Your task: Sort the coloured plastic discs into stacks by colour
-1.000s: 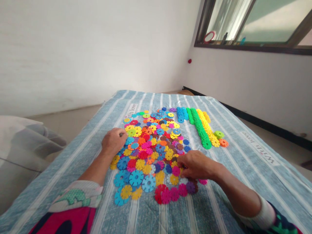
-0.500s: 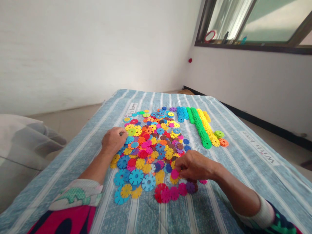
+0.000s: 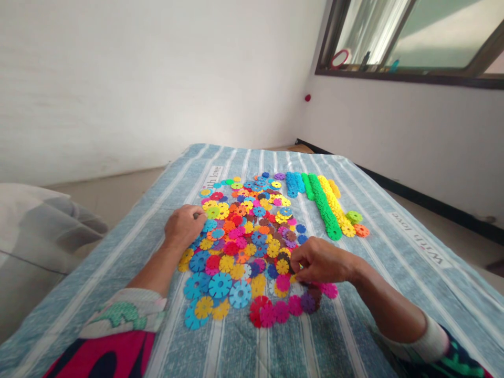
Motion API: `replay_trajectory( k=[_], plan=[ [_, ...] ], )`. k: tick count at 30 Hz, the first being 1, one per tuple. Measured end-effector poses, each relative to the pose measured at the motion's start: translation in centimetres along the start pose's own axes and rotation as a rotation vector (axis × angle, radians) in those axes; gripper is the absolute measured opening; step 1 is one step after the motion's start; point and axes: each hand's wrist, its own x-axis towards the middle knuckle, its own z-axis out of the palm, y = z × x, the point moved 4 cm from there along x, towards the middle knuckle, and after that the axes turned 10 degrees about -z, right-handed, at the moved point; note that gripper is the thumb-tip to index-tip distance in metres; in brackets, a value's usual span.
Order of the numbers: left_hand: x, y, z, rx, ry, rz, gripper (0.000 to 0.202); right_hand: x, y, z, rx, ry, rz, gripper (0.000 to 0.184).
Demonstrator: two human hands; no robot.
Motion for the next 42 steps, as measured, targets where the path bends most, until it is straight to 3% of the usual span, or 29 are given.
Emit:
replay_trajectory(
  k=[6, 12, 21, 34, 42],
  plan=[
    [-0.1, 0.1, -0.2, 0.001, 0.003, 0.006, 0.033, 1.1, 0.9, 0.6, 0.216, 0.155, 0.017, 0.018],
    [-0.1, 0.0, -0.1, 0.004, 0.007, 0.008, 0.031, 1.4, 1.0, 0.8, 0.127, 0.198, 0.052, 0.011],
    [0.1, -0.1, 0.1, -0.015, 0.017, 0.01, 0.031, 1.2, -0.1, 0.8, -0.038, 0.083, 0.006, 0.038],
    [-0.1, 0.1, -0.1, -0.01, 0.022, 0.019, 0.031, 1.4, 0.3, 0.8, 0.019, 0.109, -0.043, 0.006],
    [0.2, 0.3, -0.9, 0.052, -0.012, 0.014, 0.033, 1.7, 0.8, 0.4, -0.009, 0.129, -0.094, 0.011]
  ],
)
